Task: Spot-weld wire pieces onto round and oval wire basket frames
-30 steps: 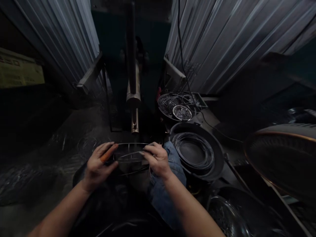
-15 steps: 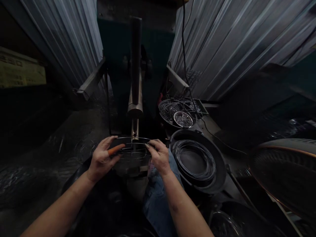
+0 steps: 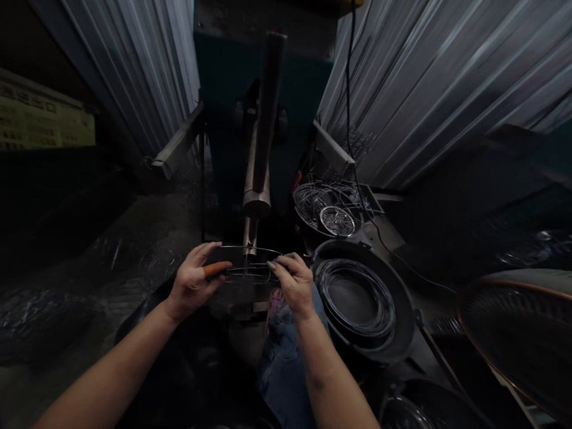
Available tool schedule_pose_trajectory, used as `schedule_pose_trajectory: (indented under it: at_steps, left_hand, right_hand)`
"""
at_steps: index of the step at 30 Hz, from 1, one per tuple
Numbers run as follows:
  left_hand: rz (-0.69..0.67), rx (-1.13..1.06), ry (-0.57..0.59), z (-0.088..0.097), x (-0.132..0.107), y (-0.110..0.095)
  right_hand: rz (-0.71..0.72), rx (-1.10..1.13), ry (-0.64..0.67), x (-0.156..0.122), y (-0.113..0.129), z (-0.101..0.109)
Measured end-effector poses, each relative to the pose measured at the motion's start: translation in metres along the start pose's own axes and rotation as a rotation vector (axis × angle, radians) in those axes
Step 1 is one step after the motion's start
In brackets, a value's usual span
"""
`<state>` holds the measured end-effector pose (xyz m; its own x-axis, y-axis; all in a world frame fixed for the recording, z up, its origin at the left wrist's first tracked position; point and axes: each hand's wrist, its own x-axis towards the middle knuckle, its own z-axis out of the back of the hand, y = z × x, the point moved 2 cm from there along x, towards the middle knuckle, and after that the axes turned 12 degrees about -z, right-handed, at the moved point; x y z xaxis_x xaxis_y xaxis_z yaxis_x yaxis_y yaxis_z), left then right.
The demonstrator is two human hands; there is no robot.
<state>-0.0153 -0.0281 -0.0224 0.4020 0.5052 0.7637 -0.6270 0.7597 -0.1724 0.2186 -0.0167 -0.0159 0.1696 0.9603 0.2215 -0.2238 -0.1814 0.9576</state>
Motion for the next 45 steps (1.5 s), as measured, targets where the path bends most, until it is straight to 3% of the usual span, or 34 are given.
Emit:
schedule_pose_trajectory:
  at_steps: [5, 8, 17, 24, 33, 45]
  left_hand:
    - [-0.047, 0.026, -0.017, -0.004, 0.005, 0.000]
    - [-0.033, 0.024, -0.029, -0.006, 0.007, 0.002]
    - [-0.051, 0.044, -0.023, -0.007, 0.009, 0.009]
    - [-0.014, 0.015, -0.024, -0.011, 0.002, 0.011]
    - [0.028, -0.025, 0.011, -0.012, 0.001, 0.012]
    - [0.021, -0.069, 0.006, -0.014, 0.003, 0.021]
  right_hand:
    - [0.011, 0.056, -0.169, 0.009, -0.010, -0.006]
    - [0.004, 0.084, -0.206, 0.012, -0.011, -0.013]
    - [-0.034, 0.188, -0.203, 0.017, -0.008, -0.027]
    - [-0.044, 0.174, -0.193, 0.018, -0.014, -0.031]
    - [-0.156, 0.304, -0.226, 0.018, -0.017, -0.029]
    - [-0.122, 0.249, -0.176, 0.022, -0.010, -0.032]
